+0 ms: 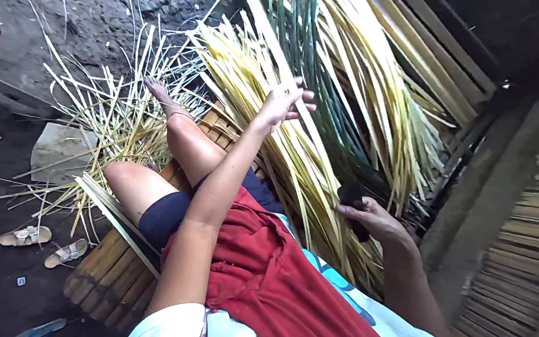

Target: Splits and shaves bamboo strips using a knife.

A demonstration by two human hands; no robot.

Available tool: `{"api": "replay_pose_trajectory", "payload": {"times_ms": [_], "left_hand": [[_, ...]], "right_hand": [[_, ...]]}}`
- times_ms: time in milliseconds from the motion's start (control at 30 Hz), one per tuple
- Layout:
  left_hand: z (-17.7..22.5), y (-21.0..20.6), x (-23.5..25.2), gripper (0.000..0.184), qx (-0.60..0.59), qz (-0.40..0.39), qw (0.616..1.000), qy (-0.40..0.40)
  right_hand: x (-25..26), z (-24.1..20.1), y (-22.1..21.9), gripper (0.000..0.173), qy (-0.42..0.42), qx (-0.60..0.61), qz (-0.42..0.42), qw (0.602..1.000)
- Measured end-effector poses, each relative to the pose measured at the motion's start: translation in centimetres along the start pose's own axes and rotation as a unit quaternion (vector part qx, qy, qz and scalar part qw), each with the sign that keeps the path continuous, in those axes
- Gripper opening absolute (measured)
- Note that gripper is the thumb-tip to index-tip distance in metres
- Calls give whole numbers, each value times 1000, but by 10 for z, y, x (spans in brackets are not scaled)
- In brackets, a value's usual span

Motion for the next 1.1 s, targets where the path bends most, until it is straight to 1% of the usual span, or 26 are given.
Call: {"api": "replay_pose_trajectory", "payload": {"times_ms": [33, 67, 133, 167, 233, 300, 333, 367, 400, 433, 467, 500, 533, 567, 600, 633, 667, 733, 800, 900, 1033, 1100], "left_hand": [[-21, 9, 2, 42, 21, 21, 999, 36], [-42, 18, 2, 38, 55, 35, 995, 79], [-73, 33, -5, 40, 139, 19, 977, 159], [-79, 39, -12, 43, 173, 2, 967, 188], [-74, 55, -30, 44, 229, -17, 953, 200], [-48, 84, -53, 42, 254, -2, 954, 157], [-29, 106, -69, 41, 252, 27, 960, 122], [-10, 136, -87, 41, 239, 72, 965, 84], [8, 171, -110, 41, 218, 133, 966, 49], [25, 211, -139, 41, 201, 207, 957, 8], [40, 254, -172, 41, 189, 290, 938, -33], [51, 297, -210, 41, 187, 377, 904, -75], [57, 338, -251, 40, 192, 456, 862, -110], [57, 374, -291, 41, 203, 524, 818, -126], [53, 402, -326, 43, 217, 575, 779, -125], [46, 425, -353, 45, 229, 606, 754, -107], [36, 441, -371, 45, 235, 626, 739, -83], [11, 462, -385, 44, 241, 638, 732, -18], [-13, 476, -383, 43, 251, 633, 731, 45], [-34, 477, -375, 45, 259, 637, 720, 93], [-25, 461, -377, 39, 311, 649, 686, 106], [-16, 454, -388, 37, 299, 660, 686, 60]], "right_hand": [[1, 12, 2, 8, -28, -15, -14, 999], [1, 24, 4, 8, -56, -34, -29, 997], [2, 50, 10, 13, -113, -103, -49, 987], [2, 61, 13, 16, -142, -151, -57, 977], [-2, 81, 23, 23, -188, -249, -60, 948], [-6, 88, 37, 26, -205, -337, -44, 918], [-7, 82, 43, 28, -203, -371, -27, 906], [-7, 71, 48, 34, -193, -403, -11, 894], [-5, 57, 50, 43, -184, -432, 4, 883], [0, 39, 48, 50, -171, -453, 13, 875], [9, 21, 42, 51, -154, -469, 16, 870], [23, 2, 33, 47, -132, -478, 17, 868], [38, -17, 21, 39, -108, -486, 14, 867], [54, -33, 4, 34, -86, -487, 4, 869], [71, -48, -15, 34, -62, -488, -12, 871], [87, -63, -36, 36, -35, -496, -31, 867], [101, -78, -56, 39, -10, -513, -52, 857], [123, -102, -91, 42, 28, -560, -82, 824], [134, -122, -117, 42, 60, -593, -95, 797], [140, -134, -136, 38, 83, -602, -116, 785], [148, -134, -147, 42, 100, -607, -127, 778], [152, -143, -162, 39, 141, -600, -138, 775]]}}
Point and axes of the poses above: each hand's wrist, its own x-axis towards the middle knuckle, its own y-axis out of the back of the hand, z = x × y, the point moved 9 cm from there along x, towards the middle knuckle, and after that the axes turned 4 degrees about -x, right-handed, at the moved point
